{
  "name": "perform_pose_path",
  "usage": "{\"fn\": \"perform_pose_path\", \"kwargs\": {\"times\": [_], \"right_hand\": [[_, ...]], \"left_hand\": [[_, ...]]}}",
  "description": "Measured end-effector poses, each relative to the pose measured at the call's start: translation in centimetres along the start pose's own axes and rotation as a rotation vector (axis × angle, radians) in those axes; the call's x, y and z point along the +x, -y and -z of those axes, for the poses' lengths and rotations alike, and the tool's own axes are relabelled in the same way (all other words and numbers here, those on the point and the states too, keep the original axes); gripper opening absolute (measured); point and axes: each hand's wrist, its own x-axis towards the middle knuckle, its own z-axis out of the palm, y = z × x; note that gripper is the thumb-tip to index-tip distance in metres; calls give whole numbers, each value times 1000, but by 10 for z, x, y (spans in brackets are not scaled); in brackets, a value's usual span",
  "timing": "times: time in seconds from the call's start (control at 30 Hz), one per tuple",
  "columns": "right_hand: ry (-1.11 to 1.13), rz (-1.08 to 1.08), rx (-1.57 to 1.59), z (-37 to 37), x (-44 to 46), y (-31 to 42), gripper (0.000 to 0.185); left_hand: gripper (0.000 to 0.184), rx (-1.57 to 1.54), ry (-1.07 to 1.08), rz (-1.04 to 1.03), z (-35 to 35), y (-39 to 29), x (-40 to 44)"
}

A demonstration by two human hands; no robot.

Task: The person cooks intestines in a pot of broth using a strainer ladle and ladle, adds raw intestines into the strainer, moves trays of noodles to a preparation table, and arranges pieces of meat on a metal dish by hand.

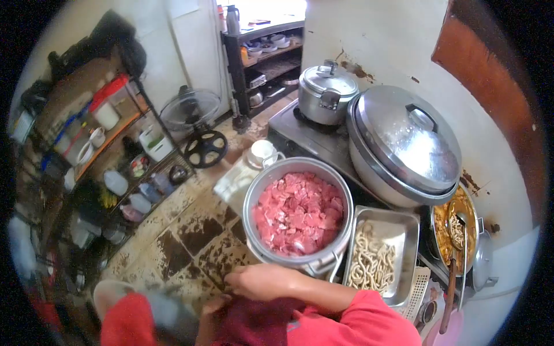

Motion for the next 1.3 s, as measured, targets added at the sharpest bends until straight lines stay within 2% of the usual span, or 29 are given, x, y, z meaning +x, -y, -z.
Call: {"fn": "perform_pose_path", "kwargs": {"times": [0.1,0.23,0.43,0.53,0.63,0.73,0.77,0.9,0.93,0.97,1.07,1.1,1.17,1.3], "right_hand": [[-159,93,89,37,10,-13,32],[-479,-233,-40,97,5,-25,29],[-619,-438,-53,122,44,-47,32],[-550,-728,1,130,78,-53,35],[-728,-814,-71,145,108,-46,34],[-851,-883,23,152,123,-47,33],[-885,-965,94,158,128,-39,35],[-928,-923,29,164,138,-53,32],[-919,-906,-18,165,136,-66,32],[-906,-883,-65,167,135,-76,31],[-934,-928,-166,190,147,-90,30],[-952,-932,-139,196,152,-93,30],[-976,-951,-91,210,160,-94,31],[-962,-1086,-106,231,183,-96,32]], "left_hand": [[26,57,16,-7,54,-4,17],[25,147,86,-49,125,-12,53],[25,265,229,-186,232,-39,133],[25,354,325,-259,294,-50,164],[24,455,408,-341,352,-58,181],[24,558,470,-431,403,-67,198],[24,599,485,-461,417,-72,203],[24,836,517,-734,467,-95,217],[24,889,499,-728,475,-101,219],[28,941,414,-466,483,-124,198],[46,1149,212,-140,506,-174,144],[46,1263,277,-31,507,-165,170],[45,1251,351,-3,520,-154,192],[44,1107,398,-97,570,-141,229]]}}
